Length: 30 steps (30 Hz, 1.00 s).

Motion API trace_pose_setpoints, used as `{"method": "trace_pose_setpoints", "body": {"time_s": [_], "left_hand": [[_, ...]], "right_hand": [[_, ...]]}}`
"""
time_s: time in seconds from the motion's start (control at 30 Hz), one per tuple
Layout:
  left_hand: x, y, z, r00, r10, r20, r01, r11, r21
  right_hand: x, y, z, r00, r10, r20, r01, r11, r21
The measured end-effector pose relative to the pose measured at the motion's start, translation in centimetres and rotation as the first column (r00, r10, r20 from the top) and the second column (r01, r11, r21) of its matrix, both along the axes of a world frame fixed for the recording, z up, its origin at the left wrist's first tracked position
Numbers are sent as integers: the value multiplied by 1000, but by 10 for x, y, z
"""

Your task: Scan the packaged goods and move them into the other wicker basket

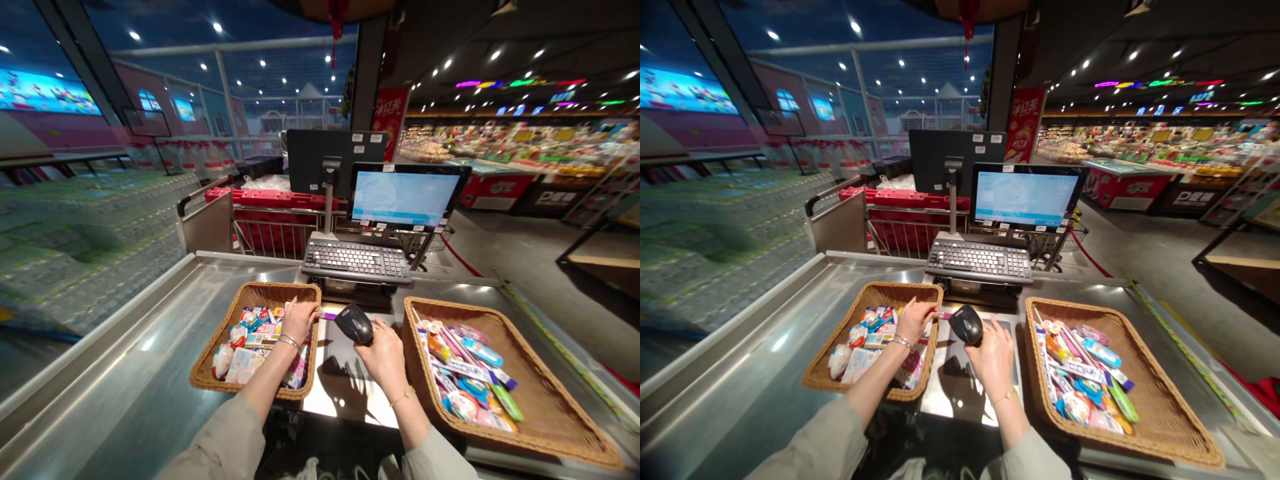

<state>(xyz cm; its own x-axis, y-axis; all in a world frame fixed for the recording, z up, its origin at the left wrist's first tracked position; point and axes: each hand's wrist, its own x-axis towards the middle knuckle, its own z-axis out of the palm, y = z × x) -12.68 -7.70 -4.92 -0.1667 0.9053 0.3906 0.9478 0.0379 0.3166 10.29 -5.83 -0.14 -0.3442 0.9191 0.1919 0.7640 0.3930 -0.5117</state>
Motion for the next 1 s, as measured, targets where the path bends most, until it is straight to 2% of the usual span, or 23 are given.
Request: {"method": "trace_pose_setpoints", "body": {"time_s": [0.27,0.4,0.6,1.0], "left_hand": [[-5,-2,-15,998,-29,53,32,998,-60],[-7,0,-12,998,2,68,5,995,-102],[-10,-2,-8,990,114,84,-98,980,-172],[-19,-7,1,985,170,29,-159,963,-217]], "right_hand": [[-2,-2,-6,1000,-5,3,5,1000,-21],[-3,-1,-8,1000,2,7,-1,1000,-29],[-4,-1,-8,1000,8,14,-8,1000,-30],[-7,-2,-8,1000,10,19,-9,1000,-24]]}}
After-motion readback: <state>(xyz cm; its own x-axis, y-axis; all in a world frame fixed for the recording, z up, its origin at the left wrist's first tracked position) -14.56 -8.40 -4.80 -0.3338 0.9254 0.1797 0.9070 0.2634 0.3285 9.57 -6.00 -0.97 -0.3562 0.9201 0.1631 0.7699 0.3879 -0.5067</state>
